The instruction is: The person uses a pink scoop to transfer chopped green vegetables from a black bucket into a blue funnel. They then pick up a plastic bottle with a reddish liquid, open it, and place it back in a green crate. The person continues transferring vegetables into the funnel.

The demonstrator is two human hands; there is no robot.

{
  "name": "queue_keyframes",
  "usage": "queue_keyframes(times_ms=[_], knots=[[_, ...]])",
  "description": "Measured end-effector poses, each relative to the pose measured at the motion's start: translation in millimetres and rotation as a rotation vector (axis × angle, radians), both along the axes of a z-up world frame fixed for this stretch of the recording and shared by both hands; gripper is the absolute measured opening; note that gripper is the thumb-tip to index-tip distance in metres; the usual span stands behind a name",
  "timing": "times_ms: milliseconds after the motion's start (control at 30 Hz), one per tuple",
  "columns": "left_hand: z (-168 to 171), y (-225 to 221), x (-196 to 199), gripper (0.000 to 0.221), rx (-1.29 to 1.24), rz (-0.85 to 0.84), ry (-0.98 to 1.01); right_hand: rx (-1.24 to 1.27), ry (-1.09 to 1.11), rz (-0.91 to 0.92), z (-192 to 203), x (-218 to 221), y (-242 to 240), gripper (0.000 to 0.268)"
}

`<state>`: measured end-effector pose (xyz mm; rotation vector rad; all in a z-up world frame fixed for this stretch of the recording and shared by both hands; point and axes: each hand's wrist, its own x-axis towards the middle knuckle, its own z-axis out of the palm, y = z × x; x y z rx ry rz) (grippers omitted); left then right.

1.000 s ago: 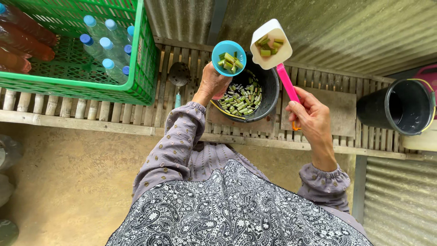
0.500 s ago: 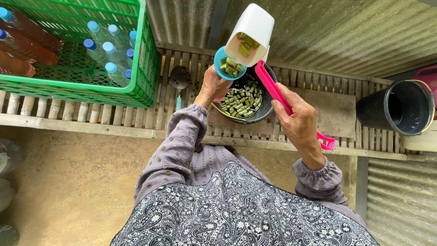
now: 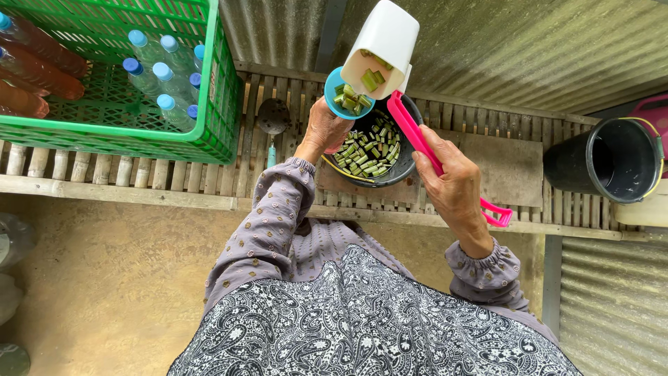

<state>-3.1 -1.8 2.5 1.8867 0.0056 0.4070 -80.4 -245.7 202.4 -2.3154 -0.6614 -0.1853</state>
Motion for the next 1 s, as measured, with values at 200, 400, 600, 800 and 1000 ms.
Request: queue_keyframes(times_ms=[200, 400, 600, 800, 1000], knots=[[-4.0, 2.0, 2.2, 0.027, -0.034, 0.004, -0.035, -0.006, -0.021, 0.006, 0.1, 0.0, 0.8, 0.043], [-6.6, 3.4, 3.0, 0.024, -0.043, 0.011, 0.0, -0.011, -0.03, 0.018, -1.3, 0.0, -0.2, 0.043], [-6.6, 2.9, 3.4, 0.021, -0.029, 0.027, -0.001, -0.014, -0.033, 0.031, -2.2, -0.7, -0.5, 0.043], [-5.1, 3.5, 2.5, 0.021, -0.044, 0.012, 0.031, -0.015, -0.027, 0.026, -0.8, -3.3, -0.5, 0.043], [-4.8, 3.1, 1.9, 0.021, -0.056, 0.011, 0.01, -0.012, -0.029, 0.015, 1.1, -7.7, 0.3, 0.042]])
